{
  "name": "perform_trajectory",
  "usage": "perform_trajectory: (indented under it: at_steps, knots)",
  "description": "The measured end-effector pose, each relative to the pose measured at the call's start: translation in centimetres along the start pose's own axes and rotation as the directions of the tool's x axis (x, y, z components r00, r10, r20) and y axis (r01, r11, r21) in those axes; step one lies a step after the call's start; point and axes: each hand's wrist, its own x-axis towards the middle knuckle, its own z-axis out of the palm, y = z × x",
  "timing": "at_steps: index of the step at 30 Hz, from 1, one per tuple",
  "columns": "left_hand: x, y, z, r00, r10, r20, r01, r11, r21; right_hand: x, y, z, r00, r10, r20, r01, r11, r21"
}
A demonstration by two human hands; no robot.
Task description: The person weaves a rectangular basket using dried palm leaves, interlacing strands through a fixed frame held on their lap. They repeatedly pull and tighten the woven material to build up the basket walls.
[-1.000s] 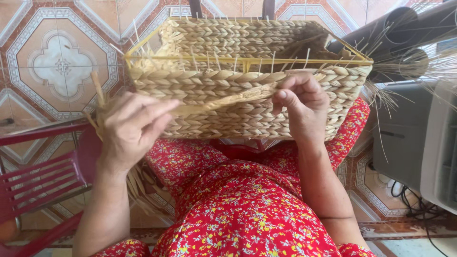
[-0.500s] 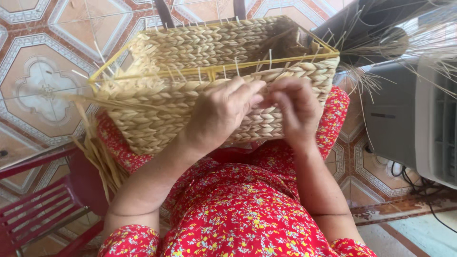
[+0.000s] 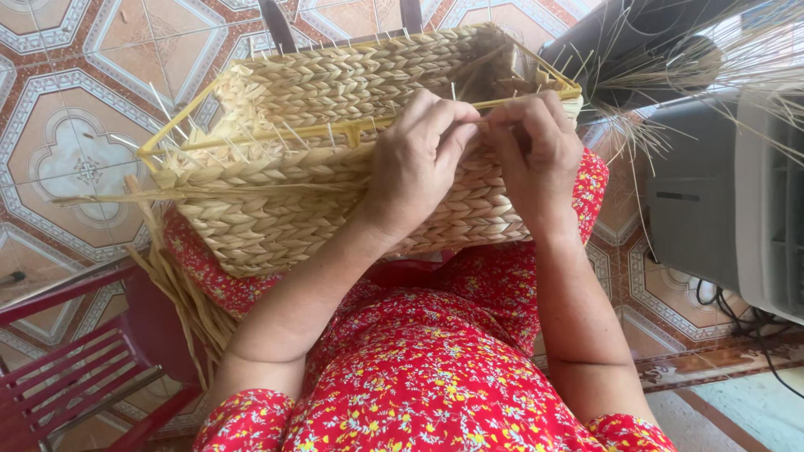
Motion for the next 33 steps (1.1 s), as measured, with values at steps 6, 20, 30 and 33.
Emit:
perform_trajectory:
  at_steps: [6, 20, 30, 33]
  knots:
    - [0.5, 0.1, 0.0, 0.997, -0.039, 0.069, 0.039, 0.999, 0.014, -1.8, -0.2, 0.1, 0.988, 0.109, -0.105, -0.089, 0.979, 0.185]
    - [0.9, -1.6, 1.4, 0.974, 0.225, 0.032, -0.220, 0.899, 0.378, 0.0, 0.6, -2.2, 0.968, -0.174, 0.183, 0.180, 0.983, -0.018]
    - [-2.7, 0.1, -0.4, 0.969, 0.181, 0.166, -0.241, 0.838, 0.489, 1.8, 2.3, -0.9, 0.969, -0.033, 0.246, 0.011, 0.996, 0.089]
    - [-2.1, -1.2, -0.6, 0.961, 0.063, 0.268, -0.162, 0.917, 0.365, 1.6, 1.1, -2.0, 0.979, -0.059, 0.195, 0.057, 0.998, 0.016]
